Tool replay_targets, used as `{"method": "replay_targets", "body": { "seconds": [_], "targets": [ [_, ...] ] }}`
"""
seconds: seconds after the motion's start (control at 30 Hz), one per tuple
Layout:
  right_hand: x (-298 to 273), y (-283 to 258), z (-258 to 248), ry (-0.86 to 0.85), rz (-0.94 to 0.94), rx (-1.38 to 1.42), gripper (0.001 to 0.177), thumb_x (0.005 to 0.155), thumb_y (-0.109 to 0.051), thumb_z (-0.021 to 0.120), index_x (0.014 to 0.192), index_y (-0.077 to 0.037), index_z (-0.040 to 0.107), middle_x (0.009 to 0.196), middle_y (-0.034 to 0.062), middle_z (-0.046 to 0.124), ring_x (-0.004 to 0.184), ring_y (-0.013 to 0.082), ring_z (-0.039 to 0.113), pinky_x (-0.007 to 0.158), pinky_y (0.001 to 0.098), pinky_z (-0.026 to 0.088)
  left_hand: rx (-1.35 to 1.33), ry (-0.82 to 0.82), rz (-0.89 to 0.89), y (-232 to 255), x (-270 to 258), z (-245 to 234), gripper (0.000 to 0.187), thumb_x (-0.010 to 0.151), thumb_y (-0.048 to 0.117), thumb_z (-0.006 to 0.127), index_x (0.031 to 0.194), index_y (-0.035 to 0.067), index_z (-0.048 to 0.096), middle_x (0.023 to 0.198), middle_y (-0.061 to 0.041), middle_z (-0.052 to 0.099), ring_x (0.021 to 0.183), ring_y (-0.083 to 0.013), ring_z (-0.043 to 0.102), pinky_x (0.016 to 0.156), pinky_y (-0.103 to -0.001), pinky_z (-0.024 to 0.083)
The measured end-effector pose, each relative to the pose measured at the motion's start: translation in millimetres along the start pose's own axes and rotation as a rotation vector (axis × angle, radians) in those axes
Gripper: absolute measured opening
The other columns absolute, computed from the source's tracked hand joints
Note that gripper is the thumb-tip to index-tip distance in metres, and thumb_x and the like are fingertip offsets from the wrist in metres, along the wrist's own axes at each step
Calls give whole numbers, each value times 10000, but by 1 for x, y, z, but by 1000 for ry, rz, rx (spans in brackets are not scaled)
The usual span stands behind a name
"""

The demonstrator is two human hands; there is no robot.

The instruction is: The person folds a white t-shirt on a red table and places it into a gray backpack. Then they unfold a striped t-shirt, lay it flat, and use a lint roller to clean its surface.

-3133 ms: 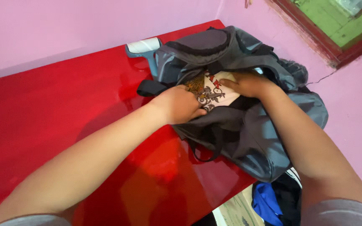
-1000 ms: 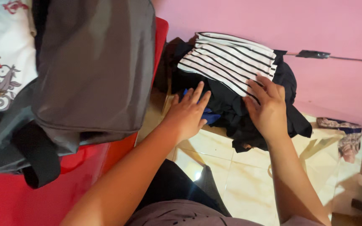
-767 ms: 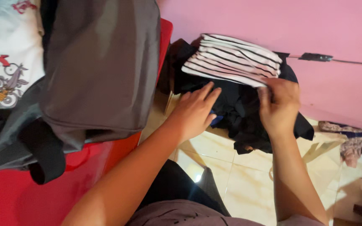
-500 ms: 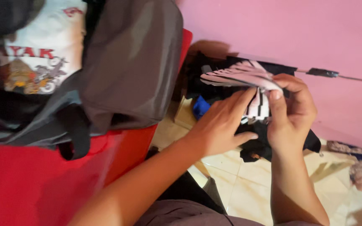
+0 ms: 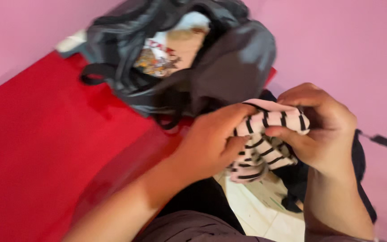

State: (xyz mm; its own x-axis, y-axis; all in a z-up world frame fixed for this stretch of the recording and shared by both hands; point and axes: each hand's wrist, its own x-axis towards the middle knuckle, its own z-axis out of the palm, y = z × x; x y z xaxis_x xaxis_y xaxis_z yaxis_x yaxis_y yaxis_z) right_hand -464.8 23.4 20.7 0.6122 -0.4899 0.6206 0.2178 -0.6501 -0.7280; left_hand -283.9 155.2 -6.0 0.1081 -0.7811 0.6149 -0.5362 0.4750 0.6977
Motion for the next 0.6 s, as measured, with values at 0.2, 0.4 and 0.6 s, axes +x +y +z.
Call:
{"method": "replay_targets", "body": {
  "seconds": [0.2, 0.4, 0.6],
  "targets": [
    [70, -20, 83, -218, -191, -92, 284, 855, 101, 821, 1031, 1, 621, 962, 51, 657, 767, 81, 605, 678, 204, 485, 383, 370, 143, 23, -35, -118, 390, 884, 43, 725, 1259, 12, 623, 1216, -173, 705, 1090, -317, 750, 968, -376, 620],
    [125, -35, 168, -316, -571, -384, 198, 853, 108, 729, 999, 4, 644, 980, 106, 634, 785, 170, 635, 718, 275, 526, 606, 397, -146, 63, -100, -224, 239, 859, 17, 763, 1091, 42, 714, 921, -107, 754, 815, -245, 770, 733, -332, 589],
    [154, -14, 234, -369, -609, -343, 182, 880, 90, 734, 1024, 0, 670, 994, 134, 637, 793, 214, 658, 719, 323, 540, 961, 484, -219, 93, -181, -302, 269, 850, -23, 741, 1115, 10, 712, 968, -123, 751, 856, -198, 740, 754, -314, 575]
  ]
}}
